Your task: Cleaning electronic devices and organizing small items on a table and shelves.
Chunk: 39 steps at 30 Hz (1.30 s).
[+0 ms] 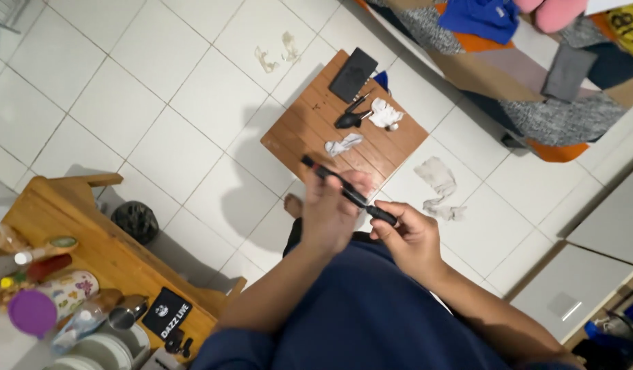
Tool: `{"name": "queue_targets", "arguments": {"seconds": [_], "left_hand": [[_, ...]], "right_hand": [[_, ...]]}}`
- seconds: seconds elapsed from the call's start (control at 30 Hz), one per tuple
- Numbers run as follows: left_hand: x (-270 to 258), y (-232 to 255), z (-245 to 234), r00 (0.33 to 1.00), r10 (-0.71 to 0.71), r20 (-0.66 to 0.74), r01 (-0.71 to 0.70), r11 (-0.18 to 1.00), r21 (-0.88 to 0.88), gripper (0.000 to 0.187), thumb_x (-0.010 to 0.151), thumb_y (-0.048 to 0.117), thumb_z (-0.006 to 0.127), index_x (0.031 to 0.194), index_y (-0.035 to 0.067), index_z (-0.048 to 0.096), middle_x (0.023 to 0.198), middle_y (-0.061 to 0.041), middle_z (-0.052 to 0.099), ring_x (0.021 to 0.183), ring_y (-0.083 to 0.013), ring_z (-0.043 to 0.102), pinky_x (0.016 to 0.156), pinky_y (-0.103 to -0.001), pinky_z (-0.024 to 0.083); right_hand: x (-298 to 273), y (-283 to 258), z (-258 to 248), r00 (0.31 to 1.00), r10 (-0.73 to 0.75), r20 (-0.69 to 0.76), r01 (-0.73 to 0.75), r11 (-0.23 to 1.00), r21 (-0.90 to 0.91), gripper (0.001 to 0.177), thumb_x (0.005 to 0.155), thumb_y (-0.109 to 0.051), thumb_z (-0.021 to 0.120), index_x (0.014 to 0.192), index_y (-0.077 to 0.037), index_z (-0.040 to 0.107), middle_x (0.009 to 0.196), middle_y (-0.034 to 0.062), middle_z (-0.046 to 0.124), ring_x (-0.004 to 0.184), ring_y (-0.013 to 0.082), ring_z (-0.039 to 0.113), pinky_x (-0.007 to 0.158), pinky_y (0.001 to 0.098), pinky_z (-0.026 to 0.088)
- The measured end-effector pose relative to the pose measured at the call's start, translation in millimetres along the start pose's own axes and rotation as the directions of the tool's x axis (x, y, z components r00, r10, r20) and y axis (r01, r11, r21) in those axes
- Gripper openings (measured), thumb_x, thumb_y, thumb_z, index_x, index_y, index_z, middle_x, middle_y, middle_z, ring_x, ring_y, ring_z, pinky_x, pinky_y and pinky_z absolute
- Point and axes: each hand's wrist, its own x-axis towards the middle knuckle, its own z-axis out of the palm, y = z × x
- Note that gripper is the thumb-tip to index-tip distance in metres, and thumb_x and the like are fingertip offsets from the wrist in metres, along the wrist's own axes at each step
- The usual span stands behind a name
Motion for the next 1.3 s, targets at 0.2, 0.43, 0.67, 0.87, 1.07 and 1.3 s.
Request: {"name": "queue_targets", "arguments": {"seconds": [0.2,0.43,0.67,0.87,1.07,1.3], "left_hand": [[-12.2,19.2,54.5,0.982,-0.157,-0.105,0.169,0.979,0.113,0.027,0.098,0.029,0.056,0.119,0.015,0.047,0.113,-0.013,0.069,0.11,-0.0221,0.07,0.104,-0.042,0.055],[-25.7,6.1,8.6,0.992,-0.127,0.021,0.125,0.986,0.107,0.033,0.123,0.036,0.044,0.138,0.007,0.046,0.109,-0.018,0.066,0.097,-0.0304,0.068,0.095,-0.049,0.058],[-32.0,23.4,51.4,0.912,-0.347,-0.22,0.357,0.934,0.006,0.035,0.109,0.043,0.035,0.12,0.013,0.047,0.125,-0.021,0.065,0.121,-0.0312,0.064,0.105,-0.05,0.052],[-28.2,22.8,60.7,0.872,-0.374,-0.316,0.346,0.927,-0.144,0.039,0.11,0.043,0.034,0.11,0.008,0.05,0.132,-0.021,0.062,0.131,-0.0298,0.057,0.114,-0.048,0.047],[-28.5,19.5,58.4,0.891,-0.368,-0.266,0.343,0.929,-0.139,0.038,0.111,0.044,0.033,0.109,0.01,0.051,0.135,-0.02,0.059,0.131,-0.0282,0.056,0.117,-0.048,0.042],[-32.7,12.6,59.2,0.962,-0.25,-0.108,0.244,0.967,-0.07,0.031,0.113,0.039,0.035,0.111,0.012,0.05,0.143,-0.021,0.056,0.138,-0.0336,0.052,0.117,-0.049,0.04]], "right_hand": [[-15.0,-5.0,-21.5,0.998,0.028,0.059,-0.042,0.966,0.254,0.031,0.096,-0.004,0.069,0.125,0.004,0.064,0.102,0.0071,0.072,0.088,0.0111,0.072,0.08,0.0256,0.061],[-18.7,9.8,-46.0,0.996,-0.054,0.067,-0.005,0.749,0.663,0.027,0.101,0.006,0.061,0.127,0.003,0.065,0.101,0.0108,0.067,0.088,0.0171,0.062,0.082,0.0323,0.053],[-11.7,1.0,-53.1,0.991,-0.001,0.137,-0.106,0.628,0.771,0.024,0.101,0.006,0.06,0.123,0.0,0.066,0.101,0.0112,0.066,0.086,0.0188,0.06,0.08,0.0334,0.052],[-13.5,4.2,-46.8,0.981,0.032,0.191,-0.163,0.672,0.722,0.023,0.1,0.005,0.061,0.123,0.0,0.065,0.095,0.0112,0.066,0.086,0.0187,0.063,0.079,0.0316,0.052],[-13.8,2.6,-43.8,0.975,0.045,0.216,-0.189,0.674,0.714,0.024,0.098,0.006,0.063,0.122,0.002,0.066,0.098,0.0121,0.068,0.086,0.0188,0.065,0.08,0.032,0.054],[-22.9,-26.4,-34.9,0.936,-0.338,0.102,0.331,0.94,0.079,0.029,0.088,0.008,0.073,0.116,0.003,0.069,0.109,0.0102,0.071,0.1,0.0146,0.069,0.084,0.0274,0.055]]}}
